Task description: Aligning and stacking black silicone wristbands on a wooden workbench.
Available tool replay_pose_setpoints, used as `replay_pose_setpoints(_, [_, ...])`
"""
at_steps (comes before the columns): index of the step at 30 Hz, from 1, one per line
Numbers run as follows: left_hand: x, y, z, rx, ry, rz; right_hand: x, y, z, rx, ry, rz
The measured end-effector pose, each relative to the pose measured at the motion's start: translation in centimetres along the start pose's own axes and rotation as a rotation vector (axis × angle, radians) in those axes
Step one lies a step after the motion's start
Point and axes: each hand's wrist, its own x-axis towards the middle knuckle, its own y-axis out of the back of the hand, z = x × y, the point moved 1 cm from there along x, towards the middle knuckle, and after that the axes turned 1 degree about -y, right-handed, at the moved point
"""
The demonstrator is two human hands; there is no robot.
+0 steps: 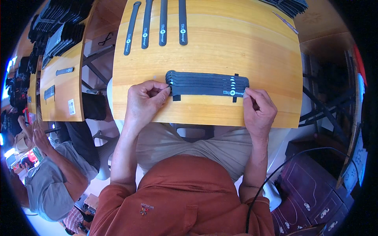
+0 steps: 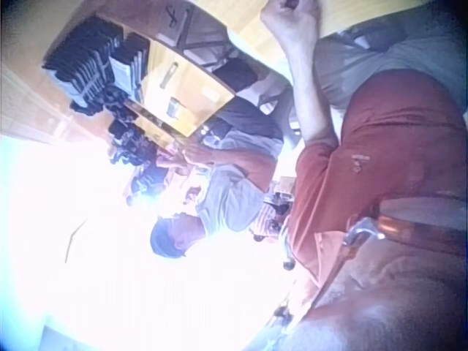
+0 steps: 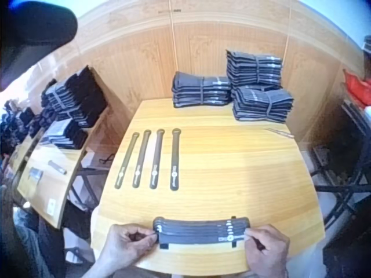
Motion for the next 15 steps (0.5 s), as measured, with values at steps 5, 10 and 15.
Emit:
replay_pose_setpoints(5, [0.09, -0.14, 0.05, 0.011, 0.035, 0.012, -0.31, -0.18, 0.18, -0.081, 0.045, 0.033])
replay_pose_setpoints(10, [0.09, -0.07, -0.10, 0.026, -0.001, 0.008, -0.28, -0.22, -0.05, -0.115, 0.066, 0.024])
replay_pose_setpoints(15, [0.17, 0.03, 0.02, 0.024, -0.003, 0.001, -0.22, -0.31, 0.16, -0.161, 0.120, 0.024])
